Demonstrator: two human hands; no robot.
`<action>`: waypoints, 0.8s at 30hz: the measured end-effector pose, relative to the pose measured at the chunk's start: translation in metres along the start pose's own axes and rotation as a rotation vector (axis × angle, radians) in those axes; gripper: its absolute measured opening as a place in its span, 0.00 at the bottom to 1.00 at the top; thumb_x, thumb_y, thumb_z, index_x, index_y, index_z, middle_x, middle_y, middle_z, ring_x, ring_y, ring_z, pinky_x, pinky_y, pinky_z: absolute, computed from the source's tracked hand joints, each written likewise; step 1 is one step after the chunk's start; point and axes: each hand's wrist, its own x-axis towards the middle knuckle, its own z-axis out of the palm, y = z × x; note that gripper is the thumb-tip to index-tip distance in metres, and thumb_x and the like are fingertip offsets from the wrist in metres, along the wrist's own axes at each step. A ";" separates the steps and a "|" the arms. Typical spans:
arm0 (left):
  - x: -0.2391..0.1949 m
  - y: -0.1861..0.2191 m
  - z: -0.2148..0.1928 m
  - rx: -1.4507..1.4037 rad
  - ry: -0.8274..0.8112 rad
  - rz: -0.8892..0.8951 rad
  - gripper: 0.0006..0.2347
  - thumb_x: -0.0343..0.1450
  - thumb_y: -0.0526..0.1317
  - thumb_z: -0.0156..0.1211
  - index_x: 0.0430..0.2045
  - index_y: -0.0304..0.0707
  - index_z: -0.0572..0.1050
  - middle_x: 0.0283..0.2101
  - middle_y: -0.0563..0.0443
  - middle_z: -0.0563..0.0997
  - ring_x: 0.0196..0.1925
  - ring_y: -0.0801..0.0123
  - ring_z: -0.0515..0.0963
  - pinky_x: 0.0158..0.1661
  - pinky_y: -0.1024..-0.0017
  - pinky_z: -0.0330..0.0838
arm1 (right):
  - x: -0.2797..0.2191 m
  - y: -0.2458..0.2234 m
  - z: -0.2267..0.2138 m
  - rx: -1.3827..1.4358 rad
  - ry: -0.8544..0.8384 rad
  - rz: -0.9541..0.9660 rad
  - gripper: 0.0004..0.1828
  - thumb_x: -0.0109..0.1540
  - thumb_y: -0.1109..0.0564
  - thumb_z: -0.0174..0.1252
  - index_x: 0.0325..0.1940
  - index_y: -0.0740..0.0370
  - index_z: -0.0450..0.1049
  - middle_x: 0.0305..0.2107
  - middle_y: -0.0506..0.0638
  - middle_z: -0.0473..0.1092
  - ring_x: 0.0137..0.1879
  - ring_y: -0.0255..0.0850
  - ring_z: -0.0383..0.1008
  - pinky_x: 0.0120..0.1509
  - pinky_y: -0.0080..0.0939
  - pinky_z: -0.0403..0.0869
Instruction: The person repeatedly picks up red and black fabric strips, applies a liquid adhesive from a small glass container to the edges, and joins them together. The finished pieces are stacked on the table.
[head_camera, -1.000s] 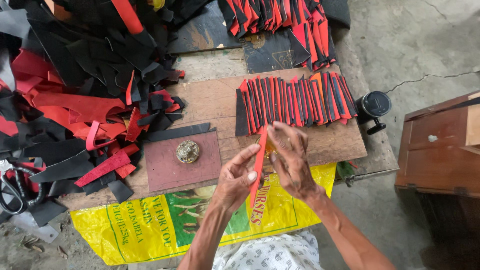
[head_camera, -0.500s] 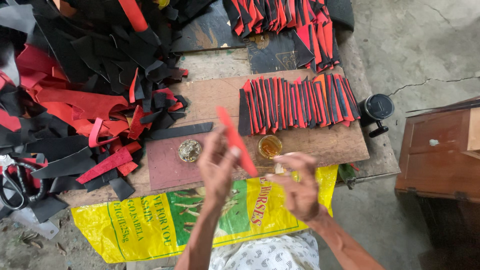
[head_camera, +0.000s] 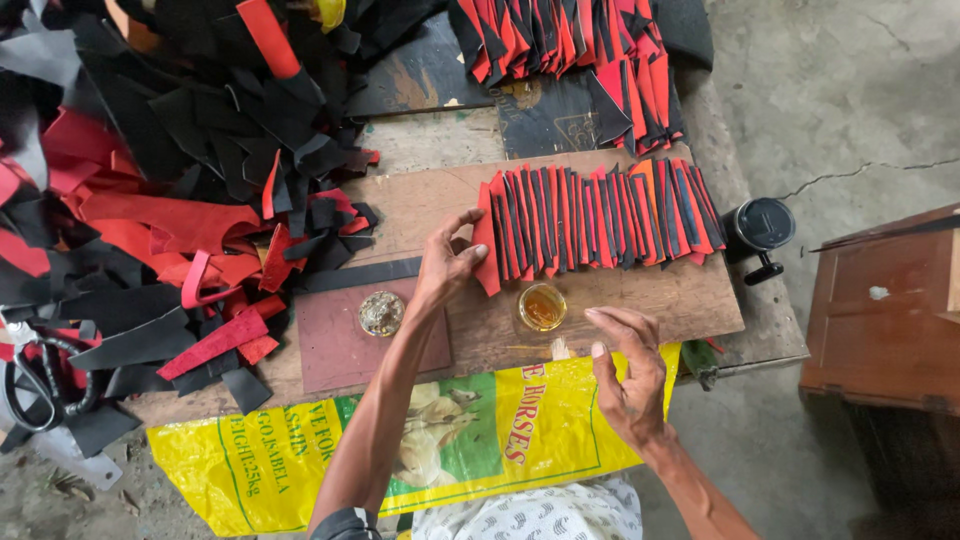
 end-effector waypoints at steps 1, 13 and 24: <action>0.003 -0.003 0.001 -0.027 -0.008 0.029 0.24 0.68 0.25 0.62 0.62 0.34 0.72 0.42 0.45 0.80 0.33 0.76 0.77 0.36 0.75 0.74 | 0.001 0.003 -0.001 0.003 0.000 0.007 0.20 0.61 0.67 0.54 0.57 0.64 0.74 0.52 0.54 0.72 0.61 0.48 0.69 0.68 0.44 0.67; -0.004 0.022 0.004 0.516 0.018 0.251 0.23 0.65 0.31 0.65 0.57 0.35 0.72 0.55 0.40 0.74 0.47 0.53 0.80 0.45 0.61 0.75 | 0.108 0.087 -0.019 -0.229 0.137 -0.152 0.16 0.64 0.67 0.58 0.56 0.63 0.74 0.48 0.52 0.76 0.57 0.50 0.71 0.67 0.48 0.68; -0.019 0.040 -0.002 0.468 0.222 0.331 0.21 0.68 0.34 0.66 0.57 0.36 0.72 0.58 0.36 0.69 0.43 0.57 0.77 0.42 0.62 0.75 | 0.262 0.218 0.024 -0.547 -0.189 -0.359 0.35 0.56 0.71 0.60 0.69 0.61 0.71 0.35 0.43 0.77 0.51 0.44 0.68 0.61 0.48 0.60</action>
